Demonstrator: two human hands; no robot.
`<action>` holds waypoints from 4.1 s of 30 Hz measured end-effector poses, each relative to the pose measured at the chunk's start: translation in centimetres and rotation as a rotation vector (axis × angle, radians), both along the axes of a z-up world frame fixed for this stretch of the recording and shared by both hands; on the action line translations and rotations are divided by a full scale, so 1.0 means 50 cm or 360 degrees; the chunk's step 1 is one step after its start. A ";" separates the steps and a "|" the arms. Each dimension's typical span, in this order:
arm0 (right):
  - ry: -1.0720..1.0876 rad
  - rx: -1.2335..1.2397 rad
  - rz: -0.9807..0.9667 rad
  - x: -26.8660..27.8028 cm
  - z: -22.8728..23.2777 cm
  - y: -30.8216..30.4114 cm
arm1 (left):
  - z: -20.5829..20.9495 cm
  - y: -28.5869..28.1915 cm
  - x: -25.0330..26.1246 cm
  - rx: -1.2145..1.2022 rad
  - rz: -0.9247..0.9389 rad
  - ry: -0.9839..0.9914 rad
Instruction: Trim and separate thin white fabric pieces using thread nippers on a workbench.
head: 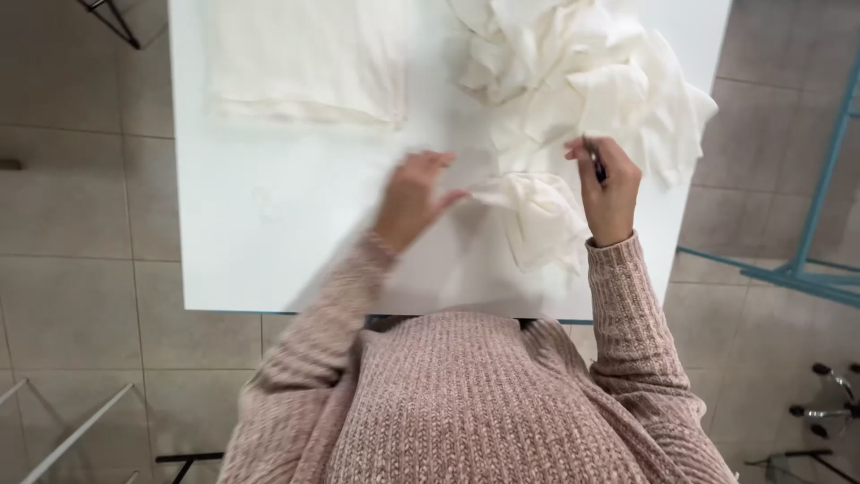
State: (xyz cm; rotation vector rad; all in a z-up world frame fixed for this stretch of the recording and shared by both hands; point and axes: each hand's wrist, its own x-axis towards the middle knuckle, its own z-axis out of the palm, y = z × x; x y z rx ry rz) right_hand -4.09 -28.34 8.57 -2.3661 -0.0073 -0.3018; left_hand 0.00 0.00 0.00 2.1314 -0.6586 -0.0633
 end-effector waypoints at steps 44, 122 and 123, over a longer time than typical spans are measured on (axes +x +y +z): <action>-0.0328 0.0276 -0.0705 -0.195 0.150 -0.280 | 0.255 0.222 -0.137 -0.0861 0.0238 0.0630; 0.0892 0.1289 -0.0082 -0.050 -0.102 0.133 | 0.024 0.079 -0.089 -0.0292 -0.0166 0.0482; 0.0808 0.1133 -0.0013 -0.022 -0.061 0.136 | 0.045 0.119 -0.077 -0.0366 -0.0200 0.0505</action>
